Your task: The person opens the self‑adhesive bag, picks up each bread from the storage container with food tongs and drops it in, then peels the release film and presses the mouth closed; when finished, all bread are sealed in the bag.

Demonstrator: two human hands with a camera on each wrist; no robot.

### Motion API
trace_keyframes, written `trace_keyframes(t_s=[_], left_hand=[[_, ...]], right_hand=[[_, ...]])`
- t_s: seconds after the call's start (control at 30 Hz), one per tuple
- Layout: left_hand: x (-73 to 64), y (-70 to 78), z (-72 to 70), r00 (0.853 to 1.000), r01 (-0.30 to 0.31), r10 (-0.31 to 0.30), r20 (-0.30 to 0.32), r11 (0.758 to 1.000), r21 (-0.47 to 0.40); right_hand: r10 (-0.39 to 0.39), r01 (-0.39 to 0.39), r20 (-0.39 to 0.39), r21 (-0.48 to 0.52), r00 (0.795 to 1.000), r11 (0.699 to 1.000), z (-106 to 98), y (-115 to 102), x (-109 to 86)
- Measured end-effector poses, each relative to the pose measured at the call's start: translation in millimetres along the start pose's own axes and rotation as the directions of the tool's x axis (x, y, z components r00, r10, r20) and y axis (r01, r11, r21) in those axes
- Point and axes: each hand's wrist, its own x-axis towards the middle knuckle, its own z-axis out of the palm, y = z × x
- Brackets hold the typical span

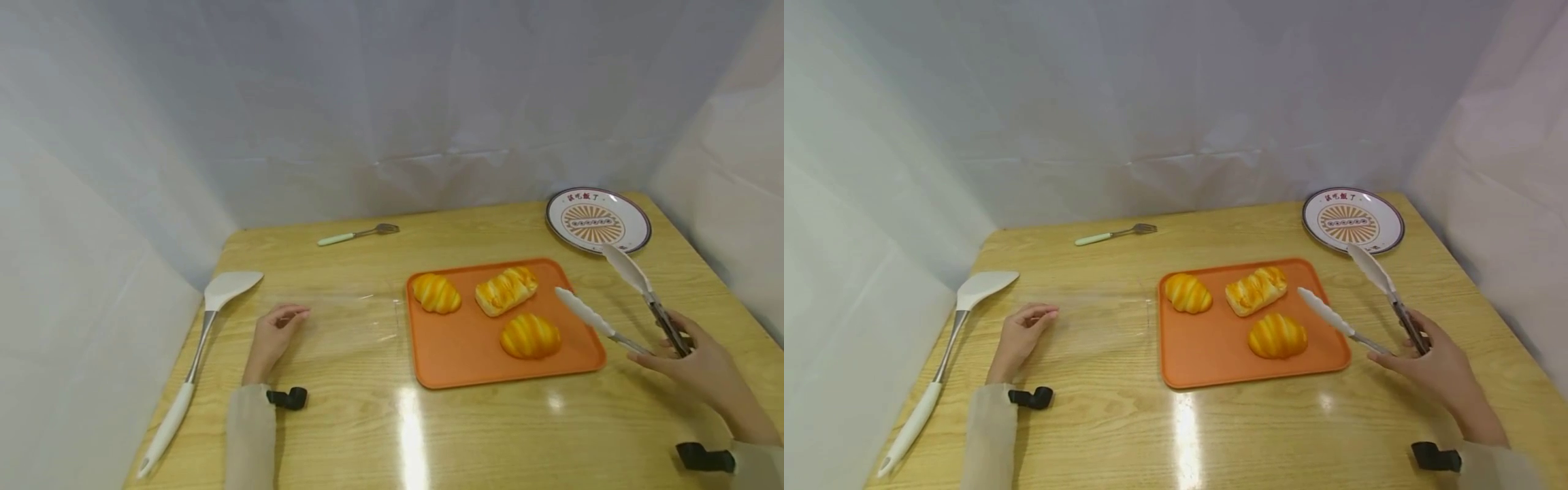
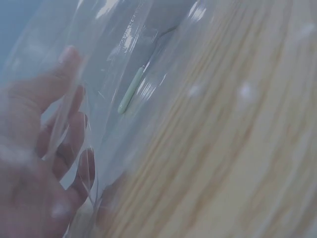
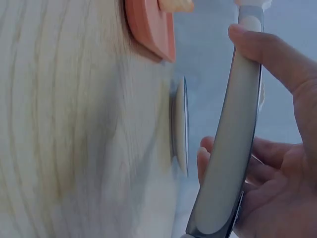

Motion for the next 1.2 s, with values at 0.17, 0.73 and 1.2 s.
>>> trace_keyframes(t_s=[0.17,0.73,1.2], left_hand=[[-1.0,1.1,0.3,1.000,-0.005,0.005,0.005,1.000,-0.011],[-2.0,-1.4,0.3,0.997,-0.072,0.072,0.010,0.997,-0.037],[-3.2,0.9,-0.7,0.996,-0.083,0.085,0.020,0.994,-0.075]], right_hand=[[-0.058,0.058,0.058,-0.007,0.997,0.998,3,-7,-1.2],[-0.258,0.284,0.177,-0.139,0.950,0.949,1,15,14.3],[-0.337,0.388,0.268,-0.170,0.903,0.906,-21,16,48.0]])
